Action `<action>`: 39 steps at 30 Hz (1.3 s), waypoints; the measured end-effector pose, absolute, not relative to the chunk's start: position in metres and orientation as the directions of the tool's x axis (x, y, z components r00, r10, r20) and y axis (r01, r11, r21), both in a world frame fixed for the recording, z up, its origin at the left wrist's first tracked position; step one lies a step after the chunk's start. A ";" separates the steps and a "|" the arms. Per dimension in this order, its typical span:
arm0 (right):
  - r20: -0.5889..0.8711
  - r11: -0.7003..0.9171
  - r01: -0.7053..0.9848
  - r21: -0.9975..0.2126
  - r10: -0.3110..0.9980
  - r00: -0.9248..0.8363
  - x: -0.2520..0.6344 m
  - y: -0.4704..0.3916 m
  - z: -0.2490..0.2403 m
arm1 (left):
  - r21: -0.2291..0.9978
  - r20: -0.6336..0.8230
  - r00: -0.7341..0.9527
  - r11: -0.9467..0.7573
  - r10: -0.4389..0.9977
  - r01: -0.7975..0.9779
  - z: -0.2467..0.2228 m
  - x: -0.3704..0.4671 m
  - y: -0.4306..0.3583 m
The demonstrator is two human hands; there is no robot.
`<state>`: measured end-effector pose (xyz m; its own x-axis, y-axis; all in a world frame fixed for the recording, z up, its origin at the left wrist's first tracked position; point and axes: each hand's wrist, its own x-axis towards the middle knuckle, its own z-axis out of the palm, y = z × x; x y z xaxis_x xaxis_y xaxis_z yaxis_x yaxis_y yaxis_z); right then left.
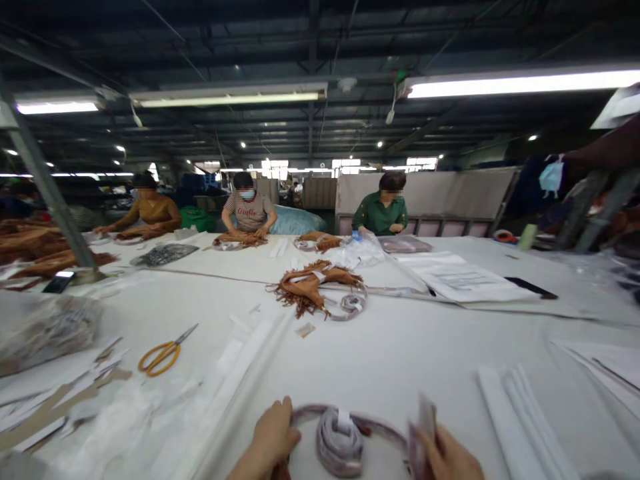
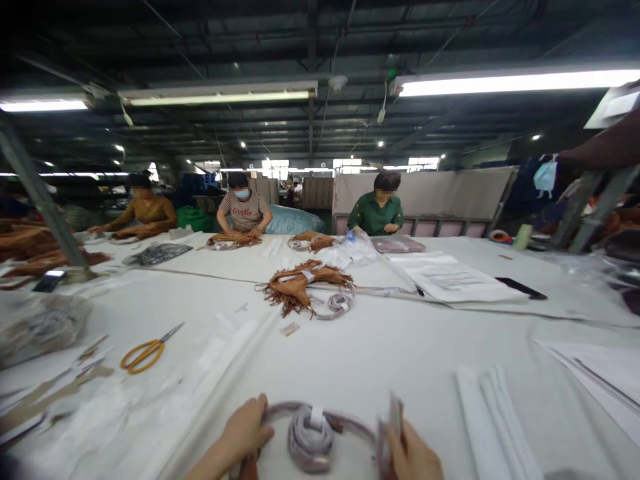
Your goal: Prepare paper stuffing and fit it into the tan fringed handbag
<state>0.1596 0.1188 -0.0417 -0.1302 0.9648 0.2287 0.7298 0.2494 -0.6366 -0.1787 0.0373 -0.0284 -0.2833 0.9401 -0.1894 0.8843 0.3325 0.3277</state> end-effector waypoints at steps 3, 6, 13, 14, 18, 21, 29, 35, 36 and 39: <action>0.483 0.106 0.826 -0.554 0.849 0.215 0.181 0.116 -0.017 | 0.354 -0.211 -0.281 0.340 0.936 0.871 -0.033 -0.186 0.035; 0.509 0.348 0.761 -0.548 0.860 -0.026 0.175 0.113 -0.004 | 0.426 -0.199 -0.223 0.289 0.954 0.857 -0.033 -0.184 0.037; 0.080 0.397 0.531 -0.749 0.849 -0.522 0.134 0.116 0.028 | 0.719 0.053 -0.085 0.020 0.995 0.694 0.038 -0.152 0.012; 0.037 0.366 0.516 -0.774 0.840 -0.541 0.136 0.114 0.036 | 0.759 0.131 -0.096 -0.038 0.987 0.651 0.056 -0.148 0.004; 0.048 0.448 0.464 -0.764 0.757 -0.652 0.150 0.083 0.074 | 0.860 0.253 -0.139 -0.156 0.958 0.487 0.124 -0.135 -0.028; 0.137 0.539 0.433 -0.723 0.726 -0.674 0.159 0.050 0.101 | 0.882 0.311 -0.120 -0.239 0.943 0.407 0.161 -0.130 -0.050; 0.660 0.715 0.286 -0.638 0.699 -0.276 0.182 -0.051 0.226 | 0.674 0.676 -0.133 -0.536 0.724 0.507 0.255 -0.134 -0.152; 0.869 0.869 0.283 -0.406 0.462 -0.174 0.172 -0.083 0.287 | 0.582 0.779 -0.107 -0.650 0.618 0.490 0.275 -0.150 -0.177; 0.878 0.873 0.305 -0.380 0.444 -0.177 0.169 -0.081 0.290 | 0.576 0.786 -0.111 -0.653 0.609 0.492 0.277 -0.151 -0.174; 0.896 0.870 0.359 -0.338 0.414 -0.159 0.167 -0.081 0.297 | 0.513 0.832 -0.133 -0.657 0.538 0.551 0.289 -0.146 -0.176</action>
